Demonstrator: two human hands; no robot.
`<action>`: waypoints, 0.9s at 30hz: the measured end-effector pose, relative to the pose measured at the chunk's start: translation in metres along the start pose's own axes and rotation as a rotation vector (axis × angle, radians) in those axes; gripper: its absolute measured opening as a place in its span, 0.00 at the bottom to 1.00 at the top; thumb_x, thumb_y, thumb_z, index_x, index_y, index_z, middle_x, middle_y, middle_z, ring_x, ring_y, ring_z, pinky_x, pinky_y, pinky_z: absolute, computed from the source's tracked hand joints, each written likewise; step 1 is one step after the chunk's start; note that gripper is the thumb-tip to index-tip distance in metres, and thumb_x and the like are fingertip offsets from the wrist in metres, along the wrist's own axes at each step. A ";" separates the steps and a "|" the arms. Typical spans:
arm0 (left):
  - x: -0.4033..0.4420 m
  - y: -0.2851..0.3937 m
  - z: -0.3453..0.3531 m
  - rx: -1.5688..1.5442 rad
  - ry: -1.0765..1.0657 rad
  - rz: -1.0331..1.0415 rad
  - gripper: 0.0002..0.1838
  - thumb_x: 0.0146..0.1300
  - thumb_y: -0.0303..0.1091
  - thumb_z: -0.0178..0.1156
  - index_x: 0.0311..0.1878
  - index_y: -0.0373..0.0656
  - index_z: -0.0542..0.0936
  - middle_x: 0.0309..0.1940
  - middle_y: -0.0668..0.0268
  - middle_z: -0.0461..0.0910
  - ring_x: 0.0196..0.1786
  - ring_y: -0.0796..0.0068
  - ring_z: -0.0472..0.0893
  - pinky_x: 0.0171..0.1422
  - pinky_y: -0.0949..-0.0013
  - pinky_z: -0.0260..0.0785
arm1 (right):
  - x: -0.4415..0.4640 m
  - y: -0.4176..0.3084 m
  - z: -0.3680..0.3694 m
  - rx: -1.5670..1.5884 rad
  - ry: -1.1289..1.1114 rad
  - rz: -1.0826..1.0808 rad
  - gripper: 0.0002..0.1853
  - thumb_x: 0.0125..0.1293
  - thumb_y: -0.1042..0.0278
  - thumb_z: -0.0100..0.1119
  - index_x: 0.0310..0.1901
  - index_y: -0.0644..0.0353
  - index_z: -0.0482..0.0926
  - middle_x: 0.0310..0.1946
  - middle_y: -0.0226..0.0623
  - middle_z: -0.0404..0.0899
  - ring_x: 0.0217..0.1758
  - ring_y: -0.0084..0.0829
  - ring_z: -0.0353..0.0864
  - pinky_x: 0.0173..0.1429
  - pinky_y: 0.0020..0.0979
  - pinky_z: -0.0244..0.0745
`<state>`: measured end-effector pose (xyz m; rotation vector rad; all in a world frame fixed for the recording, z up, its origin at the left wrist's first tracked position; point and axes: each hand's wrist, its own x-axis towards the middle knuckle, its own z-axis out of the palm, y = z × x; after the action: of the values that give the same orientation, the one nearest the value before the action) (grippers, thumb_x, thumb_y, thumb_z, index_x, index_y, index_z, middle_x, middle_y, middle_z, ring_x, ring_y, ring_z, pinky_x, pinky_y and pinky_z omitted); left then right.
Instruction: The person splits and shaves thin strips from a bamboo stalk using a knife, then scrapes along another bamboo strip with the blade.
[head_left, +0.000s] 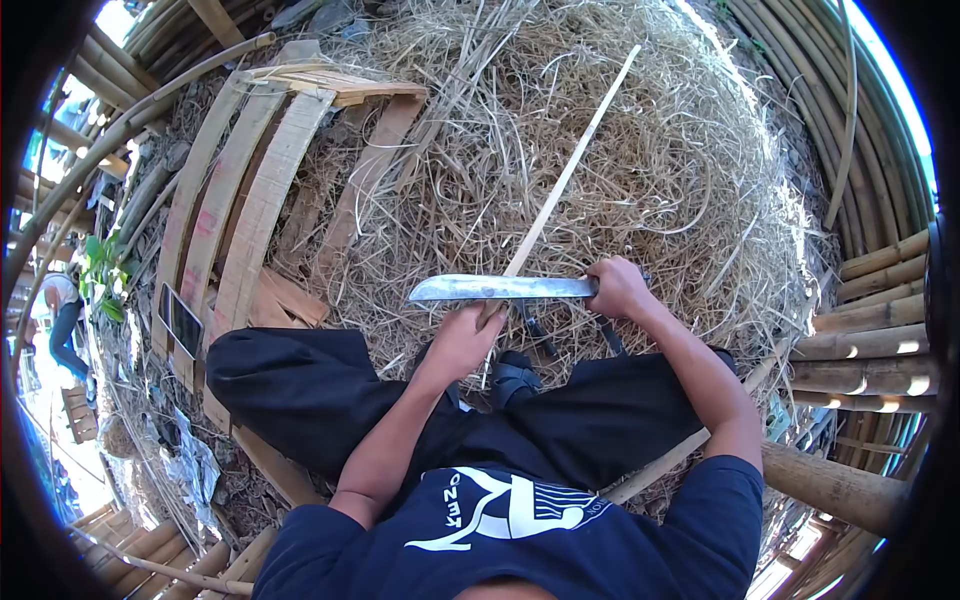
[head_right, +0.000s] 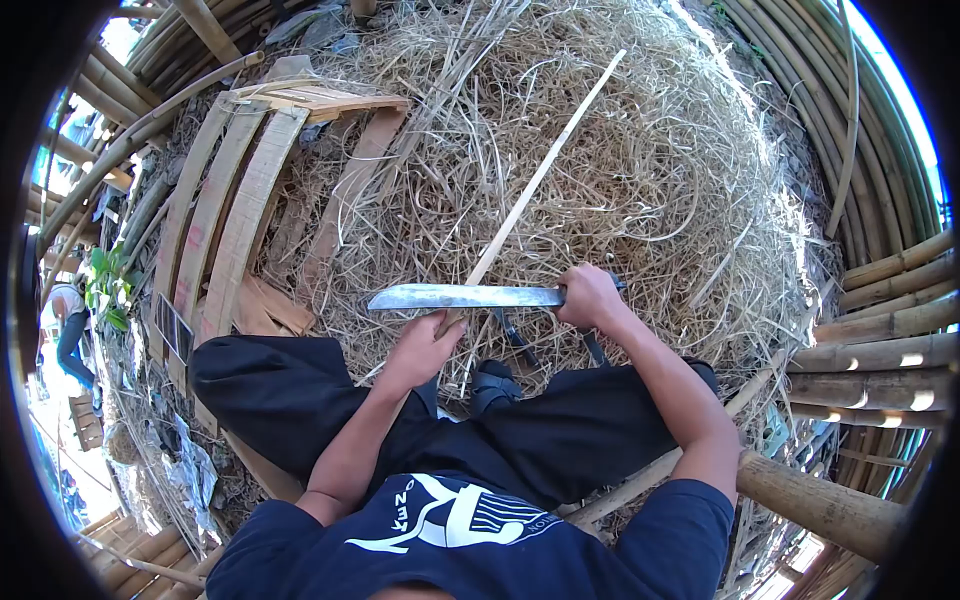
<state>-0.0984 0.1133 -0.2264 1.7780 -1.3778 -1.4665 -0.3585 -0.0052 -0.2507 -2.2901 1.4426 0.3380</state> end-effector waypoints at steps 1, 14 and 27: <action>0.002 -0.003 0.001 0.029 0.021 0.019 0.17 0.66 0.40 0.56 0.47 0.34 0.78 0.30 0.54 0.80 0.34 0.66 0.79 0.43 0.63 0.69 | 0.001 0.000 -0.001 0.015 0.007 -0.006 0.10 0.39 0.63 0.64 0.24 0.59 0.82 0.24 0.48 0.81 0.34 0.47 0.82 0.45 0.42 0.78; -0.005 -0.006 -0.001 -0.097 0.022 -0.032 0.14 0.66 0.37 0.55 0.39 0.33 0.77 0.18 0.67 0.70 0.22 0.79 0.68 0.28 0.68 0.62 | 0.004 0.025 -0.009 0.003 0.145 0.118 0.12 0.43 0.62 0.64 0.28 0.60 0.84 0.26 0.46 0.83 0.33 0.44 0.84 0.46 0.41 0.79; -0.007 0.001 -0.003 -0.079 0.152 0.012 0.15 0.65 0.42 0.59 0.38 0.36 0.76 0.17 0.64 0.71 0.20 0.75 0.68 0.27 0.66 0.61 | -0.009 0.015 -0.030 0.846 0.243 0.379 0.34 0.62 0.35 0.55 0.41 0.68 0.80 0.19 0.34 0.74 0.19 0.24 0.70 0.25 0.30 0.66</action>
<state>-0.0953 0.1180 -0.2210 1.7884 -1.2357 -1.3307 -0.3768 -0.0174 -0.2234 -1.4077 1.6996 -0.4025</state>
